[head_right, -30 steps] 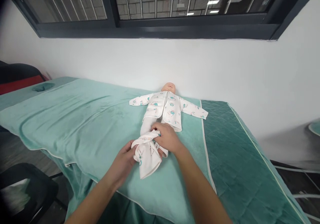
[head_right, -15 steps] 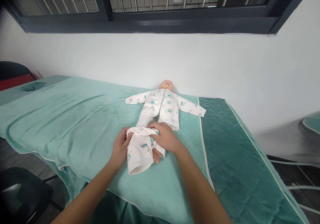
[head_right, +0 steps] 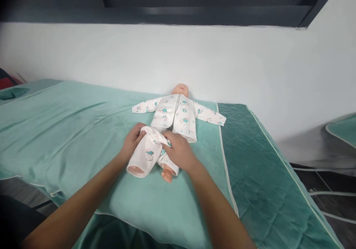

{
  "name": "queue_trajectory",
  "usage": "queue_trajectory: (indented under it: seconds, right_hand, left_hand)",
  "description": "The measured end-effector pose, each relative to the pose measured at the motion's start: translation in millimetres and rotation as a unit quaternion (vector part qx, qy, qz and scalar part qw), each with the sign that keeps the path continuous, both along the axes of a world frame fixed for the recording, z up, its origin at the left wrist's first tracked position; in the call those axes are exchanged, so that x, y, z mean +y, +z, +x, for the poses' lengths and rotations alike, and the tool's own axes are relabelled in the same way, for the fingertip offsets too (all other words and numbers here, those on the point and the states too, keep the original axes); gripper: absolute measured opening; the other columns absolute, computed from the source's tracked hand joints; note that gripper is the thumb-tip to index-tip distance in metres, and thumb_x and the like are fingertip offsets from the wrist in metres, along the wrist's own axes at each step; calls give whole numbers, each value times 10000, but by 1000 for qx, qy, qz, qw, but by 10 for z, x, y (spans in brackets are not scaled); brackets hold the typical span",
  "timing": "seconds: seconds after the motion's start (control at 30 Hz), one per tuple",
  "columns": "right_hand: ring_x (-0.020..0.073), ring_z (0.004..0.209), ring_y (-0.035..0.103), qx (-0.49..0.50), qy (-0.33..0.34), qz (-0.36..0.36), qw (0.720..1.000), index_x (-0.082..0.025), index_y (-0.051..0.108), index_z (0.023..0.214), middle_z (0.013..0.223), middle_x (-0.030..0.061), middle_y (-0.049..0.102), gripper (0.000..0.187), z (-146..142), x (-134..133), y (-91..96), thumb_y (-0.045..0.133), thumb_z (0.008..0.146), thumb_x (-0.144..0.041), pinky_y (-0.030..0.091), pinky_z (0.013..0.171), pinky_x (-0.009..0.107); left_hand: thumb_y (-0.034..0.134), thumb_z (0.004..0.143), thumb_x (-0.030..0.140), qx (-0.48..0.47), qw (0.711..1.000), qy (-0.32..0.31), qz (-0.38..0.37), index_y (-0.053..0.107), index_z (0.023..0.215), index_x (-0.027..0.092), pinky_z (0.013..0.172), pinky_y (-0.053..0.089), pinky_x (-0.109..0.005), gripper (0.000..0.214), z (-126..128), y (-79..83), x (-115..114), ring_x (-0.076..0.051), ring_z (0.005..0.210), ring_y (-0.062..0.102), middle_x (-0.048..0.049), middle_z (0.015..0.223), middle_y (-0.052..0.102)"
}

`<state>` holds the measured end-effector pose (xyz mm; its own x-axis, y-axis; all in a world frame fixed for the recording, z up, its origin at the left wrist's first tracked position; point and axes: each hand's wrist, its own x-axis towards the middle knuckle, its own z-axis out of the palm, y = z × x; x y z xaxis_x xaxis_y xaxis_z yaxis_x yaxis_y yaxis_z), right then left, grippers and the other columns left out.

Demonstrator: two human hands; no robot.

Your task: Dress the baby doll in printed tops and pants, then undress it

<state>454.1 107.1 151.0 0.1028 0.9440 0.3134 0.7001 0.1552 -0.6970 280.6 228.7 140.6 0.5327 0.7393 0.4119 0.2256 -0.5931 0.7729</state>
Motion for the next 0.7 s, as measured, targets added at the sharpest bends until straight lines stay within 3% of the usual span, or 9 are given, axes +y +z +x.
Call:
queue_trajectory:
  seconds: [0.17, 0.33, 0.43, 0.53, 0.63, 0.7]
  right_hand:
    - [190, 947, 604, 61, -57, 14, 996, -234, 589, 1042, 1022, 3, 668, 156, -36, 38, -7, 500, 915, -246, 428, 803, 304]
    - [192, 972, 604, 97, -101, 26, 990, -245, 600, 1030, 1027, -6, 675, 152, -89, 107, -25, 525, 899, -233, 438, 834, 325]
    - [188, 953, 604, 110, -79, 35, 990, -250, 609, 1028, 1021, -5, 668, 143, -99, 79, -23, 583, 889, -270, 447, 830, 325]
    - [173, 910, 596, 129, -46, 114, 984, -238, 616, 1010, 984, 9, 645, 136, -43, 11, -34, 619, 887, -297, 460, 818, 314]
    - [163, 863, 577, 129, -130, 214, 959, -225, 608, 962, 931, 20, 616, 72, 79, -24, -85, 562, 926, -268, 458, 794, 316]
    - [167, 855, 562, 88, -198, 226, 950, -223, 598, 968, 926, 22, 599, 72, 170, -5, -139, 592, 906, -259, 449, 795, 326]
  left_hand:
    - [371, 975, 419, 47, 988, 21, 145, 589, 993, 208, 826, 434, -297, 305, 73, -121, 154, -195, 944, 556, -51, 984, 588]
    - [354, 984, 410, 75, 981, 78, 161, 592, 1052, 211, 743, 423, -289, 318, 63, -228, 128, -189, 891, 568, -56, 992, 598]
    - [407, 964, 385, 59, 990, 55, 114, 611, 1014, 205, 760, 421, -290, 277, 41, -187, 128, -190, 902, 567, -53, 985, 612]
    - [508, 920, 379, -18, 999, -31, -12, 638, 918, 192, 748, 425, -281, 228, -11, -123, 166, -176, 843, 564, -36, 910, 626]
    - [450, 939, 439, -110, 978, -103, -142, 656, 780, 161, 742, 431, -291, 381, -81, -94, 201, -174, 810, 570, -52, 878, 637]
    - [420, 945, 473, -124, 970, -102, -185, 633, 682, 151, 707, 421, -291, 466, -101, -83, 206, -165, 757, 558, -48, 804, 625]
